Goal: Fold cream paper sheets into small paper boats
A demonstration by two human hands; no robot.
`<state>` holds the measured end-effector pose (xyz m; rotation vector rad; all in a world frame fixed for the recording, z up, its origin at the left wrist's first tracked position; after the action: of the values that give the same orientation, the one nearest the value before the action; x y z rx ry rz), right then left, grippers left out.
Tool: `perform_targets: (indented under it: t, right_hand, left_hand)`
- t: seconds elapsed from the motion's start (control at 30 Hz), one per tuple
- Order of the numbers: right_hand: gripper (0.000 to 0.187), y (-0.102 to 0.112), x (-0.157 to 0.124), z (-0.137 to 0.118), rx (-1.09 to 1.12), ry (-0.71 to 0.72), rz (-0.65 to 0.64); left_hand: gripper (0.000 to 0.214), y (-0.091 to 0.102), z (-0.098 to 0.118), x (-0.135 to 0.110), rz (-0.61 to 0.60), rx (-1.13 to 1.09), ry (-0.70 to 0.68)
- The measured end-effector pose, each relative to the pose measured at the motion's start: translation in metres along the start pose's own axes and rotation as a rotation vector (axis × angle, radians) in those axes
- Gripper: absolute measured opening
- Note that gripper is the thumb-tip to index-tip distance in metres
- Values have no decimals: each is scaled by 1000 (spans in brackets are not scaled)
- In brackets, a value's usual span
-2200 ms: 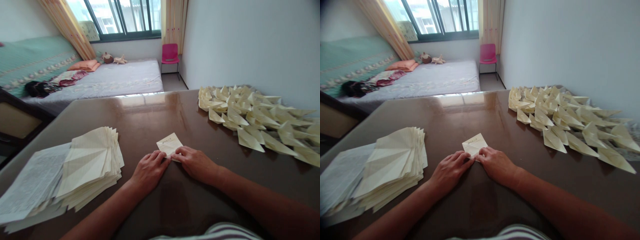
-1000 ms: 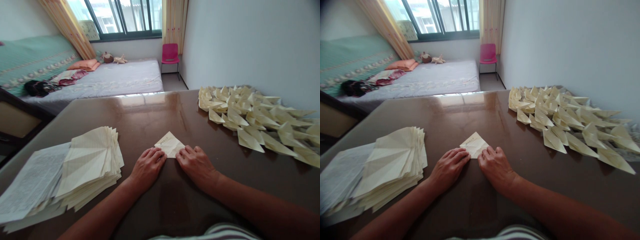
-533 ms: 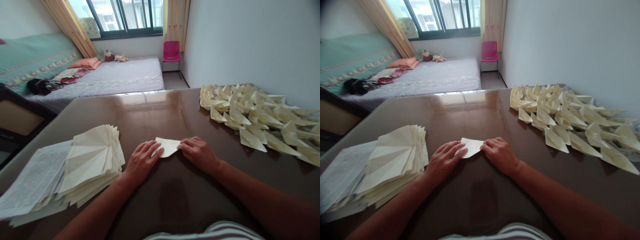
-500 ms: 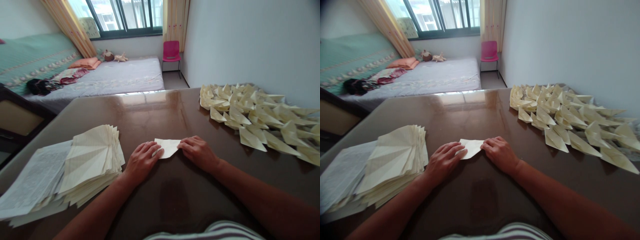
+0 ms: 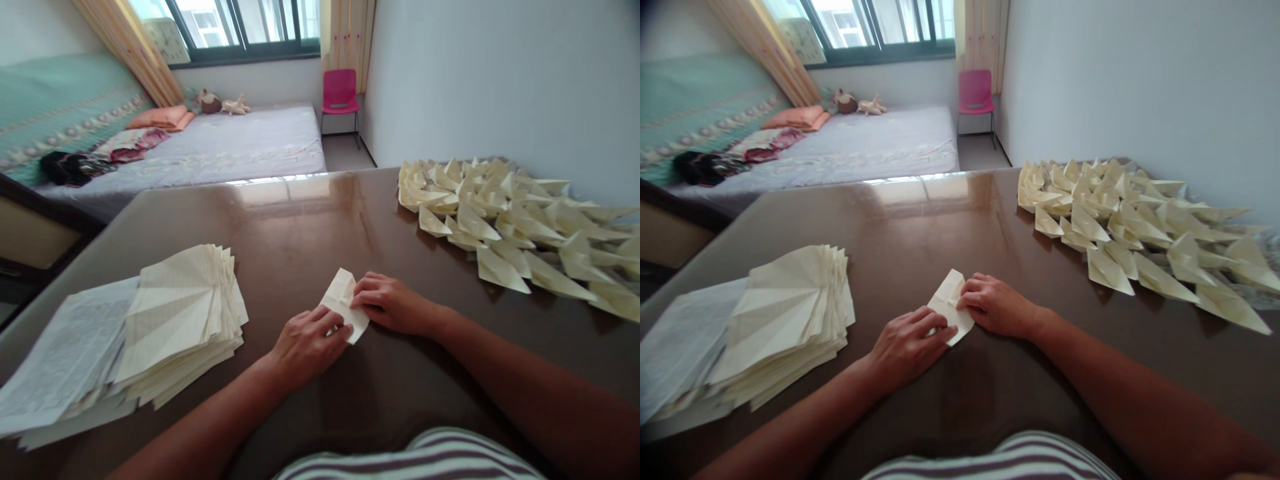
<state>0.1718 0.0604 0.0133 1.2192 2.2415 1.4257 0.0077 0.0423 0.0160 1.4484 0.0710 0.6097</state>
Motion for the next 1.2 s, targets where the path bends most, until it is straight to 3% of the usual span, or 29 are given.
perform_targets:
  t: [0.17, 0.27, 0.57, 0.83, 1.2]
  right_hand:
    - [12, 3, 0, -4, 55, -34, -84]
    - [14, 0, 0, -5, 28, -97, -90]
    - [29, -11, 2, -6, -209, -307, -54]
    - [34, -15, 5, -6, -312, -352, -83]
    - [31, -15, 6, -3, -281, -369, -69]
  left_hand:
    - [18, -7, -23, 0, -41, -264, 341]
    - [18, -10, -29, 2, -66, -301, 439]
    - [23, -8, -30, 8, -157, -148, 486]
    - [23, -9, -32, 9, -255, -24, 539]
    - [26, -12, -31, 8, -260, -6, 544]
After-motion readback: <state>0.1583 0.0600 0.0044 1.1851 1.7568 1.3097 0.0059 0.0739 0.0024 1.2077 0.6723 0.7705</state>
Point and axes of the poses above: each hand's wrist, its own x-axis towards the middle knuckle, its own y-axis out of the back of the hand, z = x × y, the point moved 5 cm from there along x, towards the middle knuckle, and after that the axes turned 1 degree about -z, right-handed, at the moved point
